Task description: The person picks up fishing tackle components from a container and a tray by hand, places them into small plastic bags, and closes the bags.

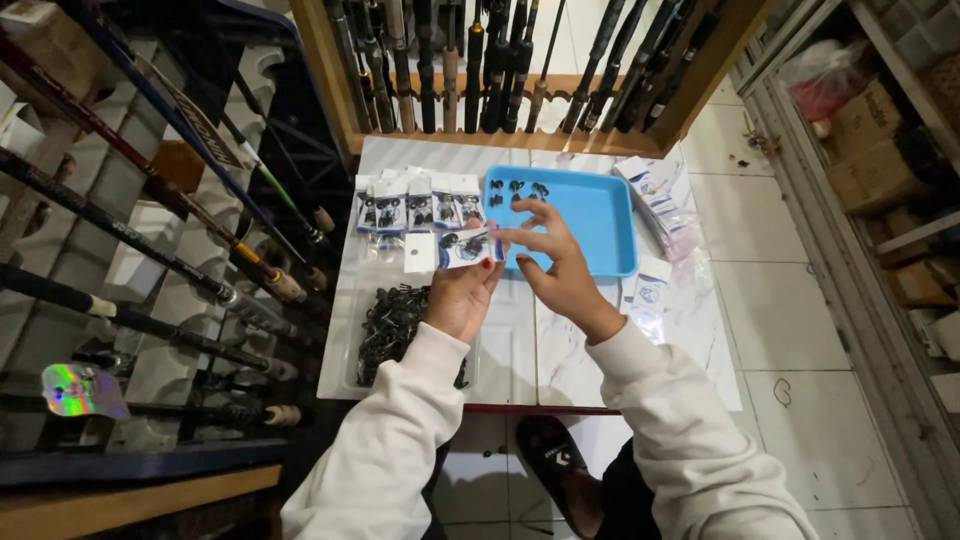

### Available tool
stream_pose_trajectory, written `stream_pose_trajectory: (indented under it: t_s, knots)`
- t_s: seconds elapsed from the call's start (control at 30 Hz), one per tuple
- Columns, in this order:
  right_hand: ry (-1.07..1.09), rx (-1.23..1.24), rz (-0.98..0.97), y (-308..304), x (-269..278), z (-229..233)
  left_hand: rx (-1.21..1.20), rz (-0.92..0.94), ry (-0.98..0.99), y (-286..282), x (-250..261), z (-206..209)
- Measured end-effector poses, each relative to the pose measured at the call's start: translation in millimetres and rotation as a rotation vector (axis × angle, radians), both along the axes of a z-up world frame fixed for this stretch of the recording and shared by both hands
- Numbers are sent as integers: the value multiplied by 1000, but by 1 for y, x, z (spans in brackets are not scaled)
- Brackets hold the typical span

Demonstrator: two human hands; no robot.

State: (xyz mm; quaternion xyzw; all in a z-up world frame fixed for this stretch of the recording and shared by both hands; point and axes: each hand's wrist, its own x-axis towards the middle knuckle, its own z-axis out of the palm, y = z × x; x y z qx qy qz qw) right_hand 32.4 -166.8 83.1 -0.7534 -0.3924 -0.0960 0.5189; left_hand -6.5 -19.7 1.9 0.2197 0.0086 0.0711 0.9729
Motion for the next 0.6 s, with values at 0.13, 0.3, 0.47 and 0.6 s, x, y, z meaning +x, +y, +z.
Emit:
stream_pose_trajectory:
  t_s: [0.13, 0.3, 0.47, 0.6]
  knots:
    - [60, 85, 51, -9, 16, -20, -26, -10, 61, 10, 1, 6]
    - [452, 208, -295, -46, 57, -48, -66, 94, 177, 34, -2, 20]
    - [265, -255, -622, -85, 95, -149, -71, 121, 256, 20, -2, 8]
    - [236, -874, -805, -92, 108, -204, -15, 85, 286, 24, -4, -6]
